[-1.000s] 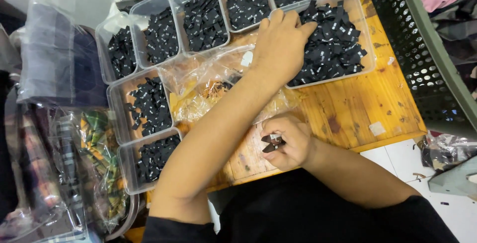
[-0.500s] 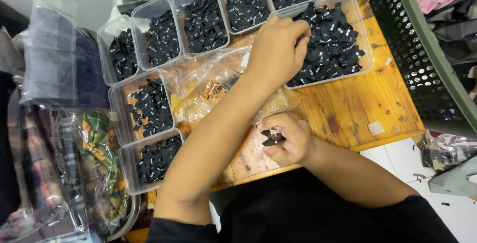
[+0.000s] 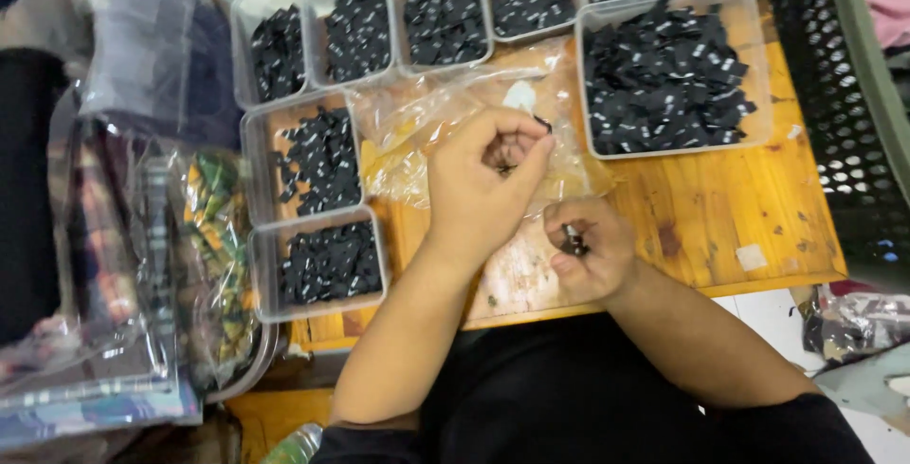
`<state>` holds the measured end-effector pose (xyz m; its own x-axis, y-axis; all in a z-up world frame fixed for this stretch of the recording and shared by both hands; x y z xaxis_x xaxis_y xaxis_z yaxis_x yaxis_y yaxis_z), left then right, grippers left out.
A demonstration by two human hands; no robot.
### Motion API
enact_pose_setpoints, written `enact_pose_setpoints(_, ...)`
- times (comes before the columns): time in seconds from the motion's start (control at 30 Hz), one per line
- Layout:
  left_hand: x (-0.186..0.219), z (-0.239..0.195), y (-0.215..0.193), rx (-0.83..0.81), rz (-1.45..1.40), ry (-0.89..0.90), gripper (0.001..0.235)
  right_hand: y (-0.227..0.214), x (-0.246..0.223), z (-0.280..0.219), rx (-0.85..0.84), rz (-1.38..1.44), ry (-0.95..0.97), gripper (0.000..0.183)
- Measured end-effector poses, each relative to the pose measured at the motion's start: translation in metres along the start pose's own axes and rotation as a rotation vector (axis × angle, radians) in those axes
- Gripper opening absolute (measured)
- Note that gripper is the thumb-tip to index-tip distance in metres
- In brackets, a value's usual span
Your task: Trimming excess threads from small black fabric labels using hand snips at a workbench.
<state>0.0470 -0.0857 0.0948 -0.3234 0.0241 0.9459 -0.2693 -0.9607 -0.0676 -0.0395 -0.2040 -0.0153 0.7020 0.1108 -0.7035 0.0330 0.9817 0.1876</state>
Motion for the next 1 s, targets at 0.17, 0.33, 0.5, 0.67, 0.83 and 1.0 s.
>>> enact_pose_setpoints(0.17, -0.005, -0.032, -0.03, 0.038, -0.065, -0.041, 0.016, -0.013, 0.015, -0.017, -0.018, -0.047, 0.194, 0.032)
enact_pose_setpoints(0.33, -0.019, -0.054, -0.045, 0.088, -0.075, -0.05, 0.024, 0.003, 0.006, 0.006, -0.028, -0.036, 0.18, 0.027)
enact_pose_setpoints(0.5, -0.03, -0.061, -0.049, 0.164, -0.093, 0.007, 0.016, 0.021, -0.004, 0.024, -0.121, -0.119, 0.372, 0.04)
enact_pose_setpoints(0.67, -0.035, -0.065, -0.055, 0.19, -0.298, -0.049, 0.027, 0.014, -0.014, 0.05, -0.315, -0.431, 0.589, 0.034)
enact_pose_setpoints(0.83, -0.046, -0.062, -0.058, 0.227, -0.252, -0.077, 0.018, 0.015, -0.008, 0.064, -0.474, -0.743, 0.64, 0.039)
enact_pose_setpoints(1.0, -0.045, -0.057, -0.064, 0.252, -0.164, -0.055, 0.018, 0.017, -0.003, 0.059, -0.423, -0.739, 0.616, 0.04)
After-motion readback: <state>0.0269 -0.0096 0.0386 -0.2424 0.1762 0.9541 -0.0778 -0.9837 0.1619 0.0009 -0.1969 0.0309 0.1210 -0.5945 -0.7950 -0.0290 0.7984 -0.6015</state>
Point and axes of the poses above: each hand's wrist, its own z-axis towards the middle knuckle, its own y-axis out of the palm, x = y × z, the point moved 2 cm from there along z, towards the middle knuckle
